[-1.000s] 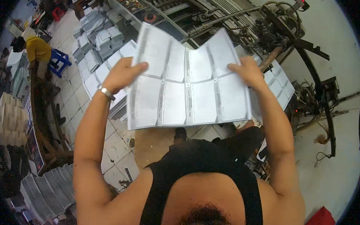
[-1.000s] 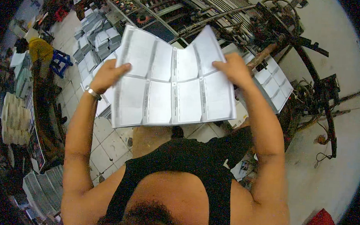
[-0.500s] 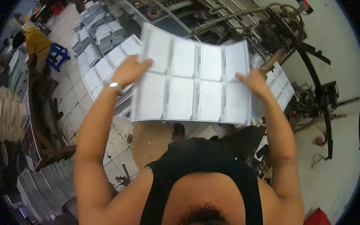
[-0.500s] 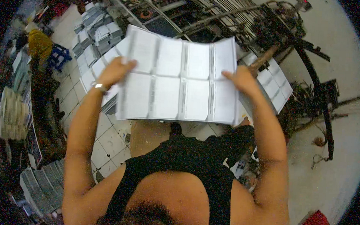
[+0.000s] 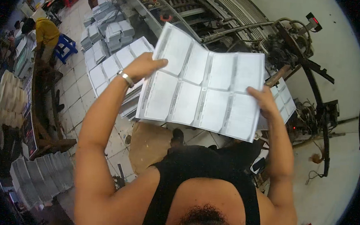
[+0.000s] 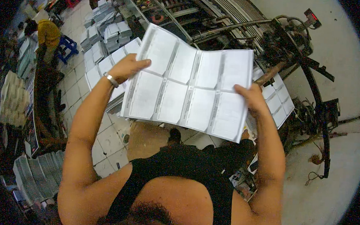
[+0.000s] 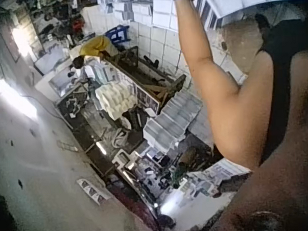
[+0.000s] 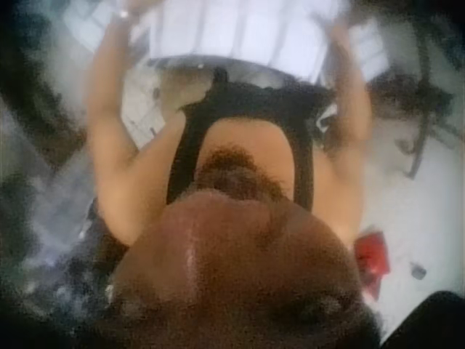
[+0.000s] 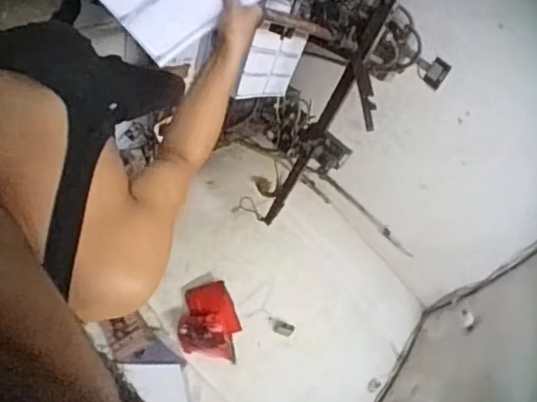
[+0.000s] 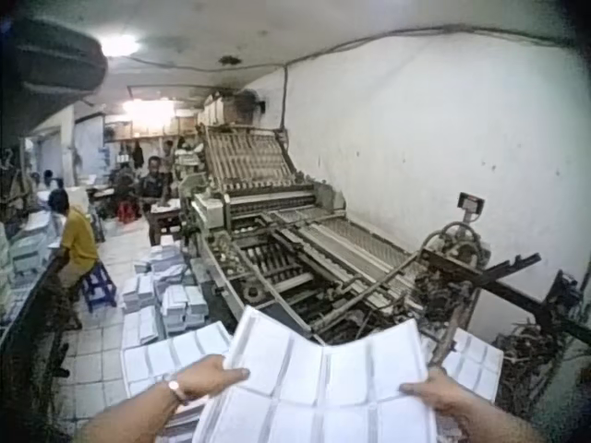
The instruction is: The person picks up large stacks of paper sheets from a pile, fans them out to ensure they are separated, and loads them into the feeder of a large industrial printing or binding machine.
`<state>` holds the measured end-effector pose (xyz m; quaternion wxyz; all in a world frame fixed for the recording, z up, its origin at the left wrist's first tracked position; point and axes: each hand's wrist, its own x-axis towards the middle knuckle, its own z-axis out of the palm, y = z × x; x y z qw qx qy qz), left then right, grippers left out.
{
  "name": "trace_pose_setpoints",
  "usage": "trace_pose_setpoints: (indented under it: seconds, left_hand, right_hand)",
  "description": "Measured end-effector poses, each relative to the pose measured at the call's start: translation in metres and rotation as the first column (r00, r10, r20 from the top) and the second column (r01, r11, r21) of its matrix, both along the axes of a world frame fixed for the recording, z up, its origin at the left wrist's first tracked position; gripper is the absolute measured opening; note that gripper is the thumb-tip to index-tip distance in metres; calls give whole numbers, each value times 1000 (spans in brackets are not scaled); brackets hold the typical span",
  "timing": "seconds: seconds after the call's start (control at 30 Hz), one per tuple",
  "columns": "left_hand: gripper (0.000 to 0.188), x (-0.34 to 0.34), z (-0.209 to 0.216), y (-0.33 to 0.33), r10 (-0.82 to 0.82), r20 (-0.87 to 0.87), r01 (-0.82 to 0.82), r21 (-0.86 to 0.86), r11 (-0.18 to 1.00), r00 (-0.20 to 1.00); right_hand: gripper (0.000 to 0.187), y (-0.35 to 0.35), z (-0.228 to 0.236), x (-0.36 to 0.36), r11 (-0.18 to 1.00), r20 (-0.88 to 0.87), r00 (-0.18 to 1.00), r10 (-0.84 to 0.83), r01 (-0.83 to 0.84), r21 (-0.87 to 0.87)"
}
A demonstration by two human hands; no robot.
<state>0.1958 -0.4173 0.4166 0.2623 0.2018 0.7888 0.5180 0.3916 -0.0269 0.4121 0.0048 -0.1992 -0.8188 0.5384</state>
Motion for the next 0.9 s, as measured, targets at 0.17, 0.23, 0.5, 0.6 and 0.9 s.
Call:
trace_pose_setpoints:
  seconds: [0.17, 0.23, 0.5, 0.6, 0.9]
  left_hand:
    - [43, -2, -9, -7, 56, -106, -76, -197, 978, 993]
    - [45, -7, -45, 11, -35, -317, -79, -340, 937, 948]
    - [51, -13, -12, -15, 120, 55, -110, -164, 980, 991]
    - [49, 1, -39, -3, 65, -141, -107, -319, 942, 988]
    - [28, 8, 12, -40, 77, -132, -28, 337, 941, 988]
  right_hand:
    - [48, -26, 37, 2, 983, 130, 979, -156, 141, 118]
    - [50, -12, -19, 0, 893, 197, 957, -211, 107, 436]
    - [48, -9, 16, 12, 988, 154, 979, -137, 146, -48]
    - [45, -49, 8, 10, 927, 232, 948, -217, 125, 354]
    - [40, 1, 50, 93, 934, -232, 961, -153, 65, -350]
